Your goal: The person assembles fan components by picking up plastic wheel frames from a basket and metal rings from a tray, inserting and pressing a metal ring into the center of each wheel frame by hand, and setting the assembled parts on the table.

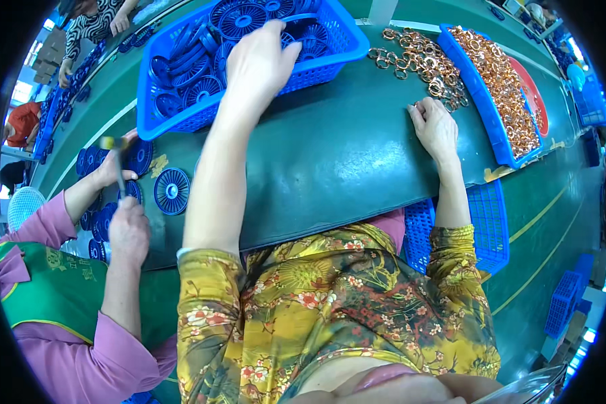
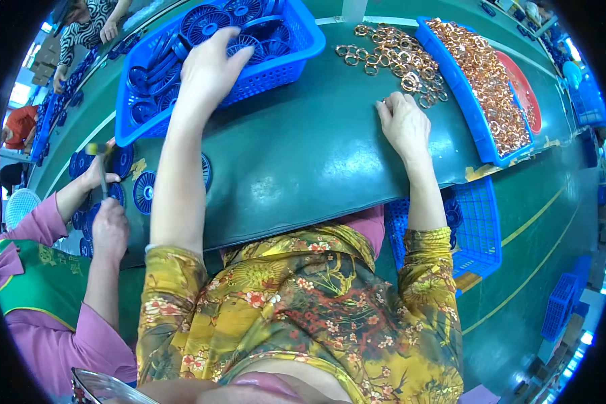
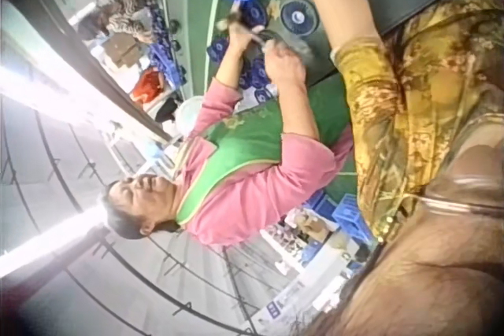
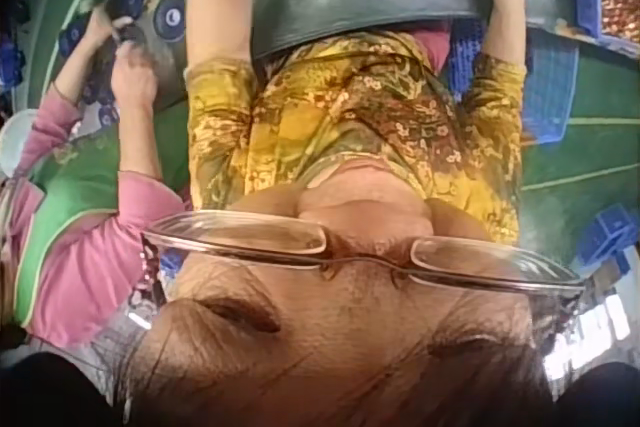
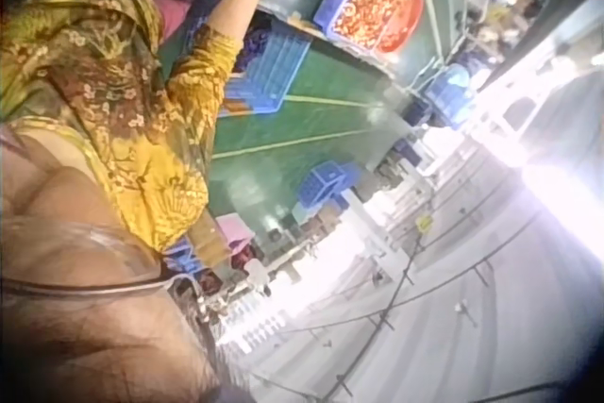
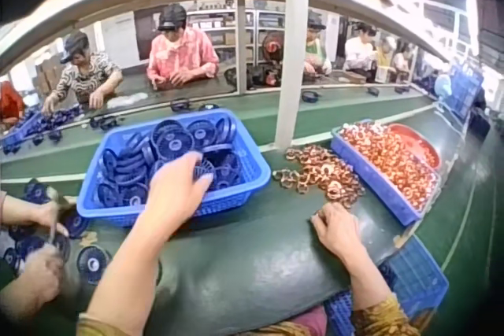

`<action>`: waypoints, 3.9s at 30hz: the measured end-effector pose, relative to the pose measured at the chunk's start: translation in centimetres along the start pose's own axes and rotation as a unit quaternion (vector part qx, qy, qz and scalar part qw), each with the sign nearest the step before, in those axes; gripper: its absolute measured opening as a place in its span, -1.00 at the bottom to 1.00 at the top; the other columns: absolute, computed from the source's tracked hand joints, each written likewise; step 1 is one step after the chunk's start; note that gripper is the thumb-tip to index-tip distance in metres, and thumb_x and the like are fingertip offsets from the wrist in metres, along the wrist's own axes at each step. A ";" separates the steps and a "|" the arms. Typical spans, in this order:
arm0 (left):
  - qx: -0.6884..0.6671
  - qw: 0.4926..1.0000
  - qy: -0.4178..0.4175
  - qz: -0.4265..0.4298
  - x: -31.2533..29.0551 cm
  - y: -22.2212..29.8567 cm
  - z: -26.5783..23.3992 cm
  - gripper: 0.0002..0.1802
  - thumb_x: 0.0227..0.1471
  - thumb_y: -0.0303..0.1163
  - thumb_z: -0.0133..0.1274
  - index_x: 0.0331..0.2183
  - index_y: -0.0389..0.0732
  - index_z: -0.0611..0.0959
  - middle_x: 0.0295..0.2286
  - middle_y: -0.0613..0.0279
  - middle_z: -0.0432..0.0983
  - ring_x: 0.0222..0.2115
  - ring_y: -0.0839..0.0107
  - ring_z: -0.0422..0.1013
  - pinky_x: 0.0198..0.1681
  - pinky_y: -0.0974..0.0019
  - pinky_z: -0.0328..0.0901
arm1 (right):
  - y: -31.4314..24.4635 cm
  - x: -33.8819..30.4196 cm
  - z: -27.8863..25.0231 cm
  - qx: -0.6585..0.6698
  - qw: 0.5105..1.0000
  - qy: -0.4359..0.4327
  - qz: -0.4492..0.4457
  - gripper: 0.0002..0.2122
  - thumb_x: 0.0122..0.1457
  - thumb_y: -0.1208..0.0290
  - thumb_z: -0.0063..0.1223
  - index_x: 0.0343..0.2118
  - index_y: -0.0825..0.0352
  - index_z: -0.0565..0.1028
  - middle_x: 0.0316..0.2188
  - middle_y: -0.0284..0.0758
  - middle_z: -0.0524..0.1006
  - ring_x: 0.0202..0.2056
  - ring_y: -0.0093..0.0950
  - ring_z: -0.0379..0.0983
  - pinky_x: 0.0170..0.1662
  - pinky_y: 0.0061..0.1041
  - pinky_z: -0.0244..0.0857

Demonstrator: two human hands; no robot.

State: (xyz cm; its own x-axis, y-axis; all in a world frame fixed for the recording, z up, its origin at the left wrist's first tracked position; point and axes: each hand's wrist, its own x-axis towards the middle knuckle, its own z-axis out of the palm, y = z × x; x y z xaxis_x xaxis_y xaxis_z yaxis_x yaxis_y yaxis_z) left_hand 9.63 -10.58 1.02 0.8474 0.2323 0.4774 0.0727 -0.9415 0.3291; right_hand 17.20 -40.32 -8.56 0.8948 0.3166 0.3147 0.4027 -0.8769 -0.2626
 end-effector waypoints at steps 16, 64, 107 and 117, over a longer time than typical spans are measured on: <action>-0.402 0.906 0.061 -0.119 -13.3 3.2 -0.5 -0.56 0.04 -0.57 0.02 0.00 -0.29 0.37 0.02 -0.04 0.29 -0.11 0.27 0.38 -0.19 0.28 0.41 | -5.5 -7.2 -3.0 0.378 0.882 0.176 -0.219 -0.83 -0.03 0.64 0.21 -0.32 0.37 0.56 -0.25 -0.21 0.49 -0.31 -0.43 0.50 -0.32 -0.57 0.41; -0.713 0.605 -0.265 -0.237 -17.0 4.3 -1.2 -0.38 0.04 -0.39 0.14 0.07 -0.35 0.26 -0.12 0.11 0.42 -0.10 0.45 0.39 -0.01 0.31 0.31 | -9.7 -6.9 -3.8 0.469 0.798 -0.103 -0.364 -0.80 0.02 0.40 0.18 -0.25 0.27 0.61 0.01 -0.25 0.47 0.21 -0.10 0.15 0.26 -0.08 -0.15; -0.013 0.964 0.256 -0.072 -3.3 -4.3 -3.0 -0.62 0.03 -0.45 -0.09 -0.09 0.03 0.60 -0.51 -0.04 0.57 -0.49 0.10 0.53 -0.39 0.21 0.40 | 2.2 1.1 1.2 0.018 0.997 0.072 0.014 -0.83 0.10 0.29 0.02 -0.44 0.30 0.48 -0.42 -0.18 0.51 -0.36 -0.18 0.49 -0.29 -0.21 0.35; -0.384 0.905 0.096 -0.157 -17.9 -0.4 0.1 -0.52 -0.09 -0.62 0.20 -0.05 -0.30 0.52 -0.18 0.14 0.51 -0.22 0.46 0.46 -0.15 0.43 0.35 | -4.7 -4.5 -1.9 0.283 0.919 0.198 -0.188 -0.89 -0.02 0.58 0.21 -0.41 0.36 0.51 -0.45 -0.26 0.51 -0.44 -0.38 0.46 -0.41 -0.48 0.34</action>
State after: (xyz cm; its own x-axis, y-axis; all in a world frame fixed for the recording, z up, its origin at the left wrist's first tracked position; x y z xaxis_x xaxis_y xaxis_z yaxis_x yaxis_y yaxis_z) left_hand -5.51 -14.40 -7.78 0.7359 0.5665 0.3709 -0.1560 -0.3912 0.9070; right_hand 10.88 -38.35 -7.01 0.5764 0.3049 0.7582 0.8056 -0.3675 -0.4647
